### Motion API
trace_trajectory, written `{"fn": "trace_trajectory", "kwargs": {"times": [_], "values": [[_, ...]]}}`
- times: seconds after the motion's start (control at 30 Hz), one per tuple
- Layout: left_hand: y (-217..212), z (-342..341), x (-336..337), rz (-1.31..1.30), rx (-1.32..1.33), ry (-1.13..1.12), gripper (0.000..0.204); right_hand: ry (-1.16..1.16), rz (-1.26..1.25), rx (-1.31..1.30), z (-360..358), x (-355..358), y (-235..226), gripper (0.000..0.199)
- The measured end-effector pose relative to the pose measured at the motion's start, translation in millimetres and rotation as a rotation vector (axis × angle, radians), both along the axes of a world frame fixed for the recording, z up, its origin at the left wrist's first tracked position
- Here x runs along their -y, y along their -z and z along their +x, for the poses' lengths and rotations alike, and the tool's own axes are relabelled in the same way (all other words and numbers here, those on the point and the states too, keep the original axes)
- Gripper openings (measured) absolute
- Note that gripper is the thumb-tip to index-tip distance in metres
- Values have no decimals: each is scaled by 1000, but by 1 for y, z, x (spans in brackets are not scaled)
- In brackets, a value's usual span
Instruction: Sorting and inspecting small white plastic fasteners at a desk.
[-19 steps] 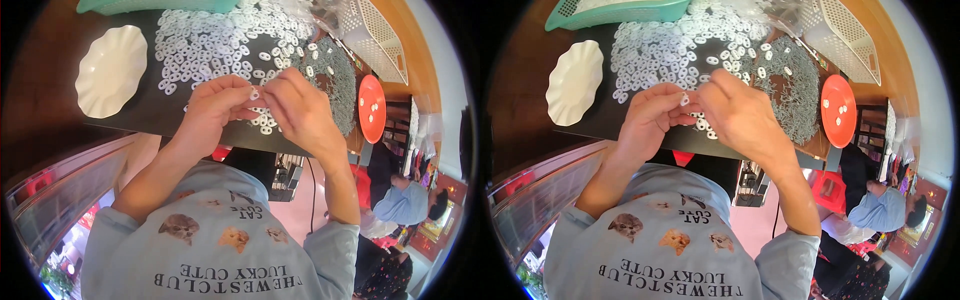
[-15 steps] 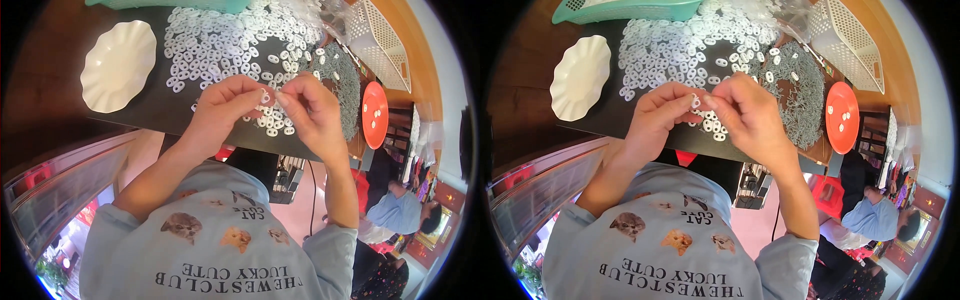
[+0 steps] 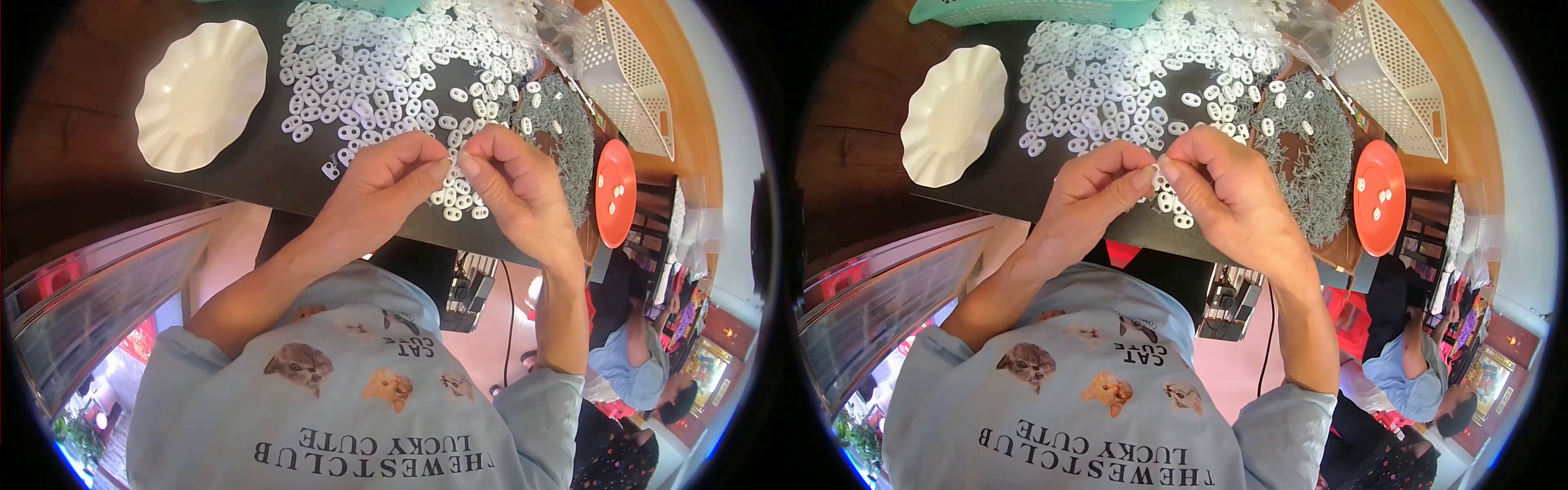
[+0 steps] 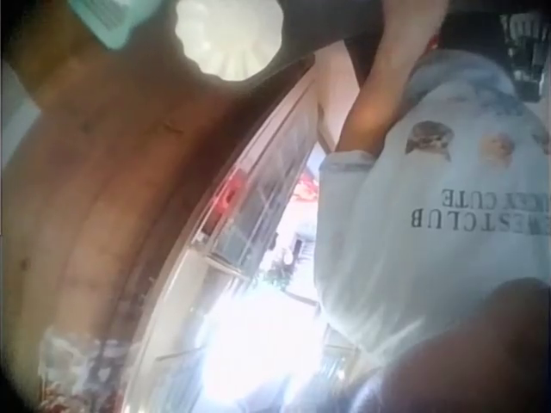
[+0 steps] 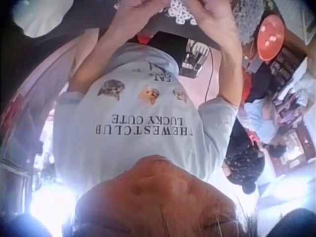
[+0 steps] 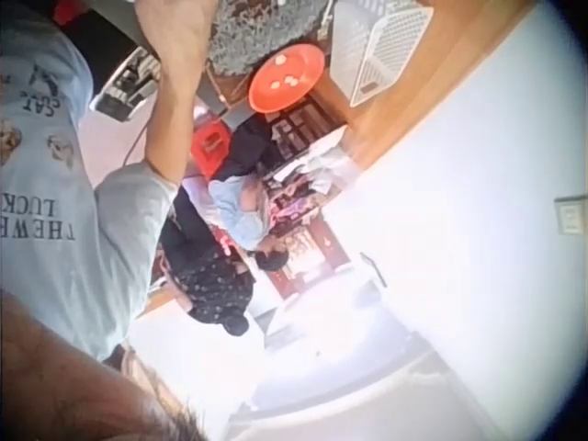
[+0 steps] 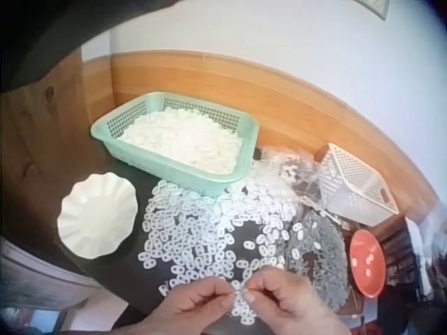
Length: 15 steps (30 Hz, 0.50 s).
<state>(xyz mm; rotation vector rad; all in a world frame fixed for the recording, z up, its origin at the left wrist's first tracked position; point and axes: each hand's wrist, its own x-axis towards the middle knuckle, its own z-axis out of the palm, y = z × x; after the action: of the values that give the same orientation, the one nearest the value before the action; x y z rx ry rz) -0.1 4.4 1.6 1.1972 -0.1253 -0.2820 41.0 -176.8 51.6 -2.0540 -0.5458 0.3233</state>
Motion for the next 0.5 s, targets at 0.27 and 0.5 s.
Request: {"fn": "trace_trajectory", "kwargs": {"times": [0.27, 0.5], "values": [[1, -1, 2, -59, 21, 32, 18, 26, -34, -5, 0, -1, -5, 11], [2, -3, 3, -73, -39, 38, 17, 15, -4, 27, -1, 0, 2, 11]]}}
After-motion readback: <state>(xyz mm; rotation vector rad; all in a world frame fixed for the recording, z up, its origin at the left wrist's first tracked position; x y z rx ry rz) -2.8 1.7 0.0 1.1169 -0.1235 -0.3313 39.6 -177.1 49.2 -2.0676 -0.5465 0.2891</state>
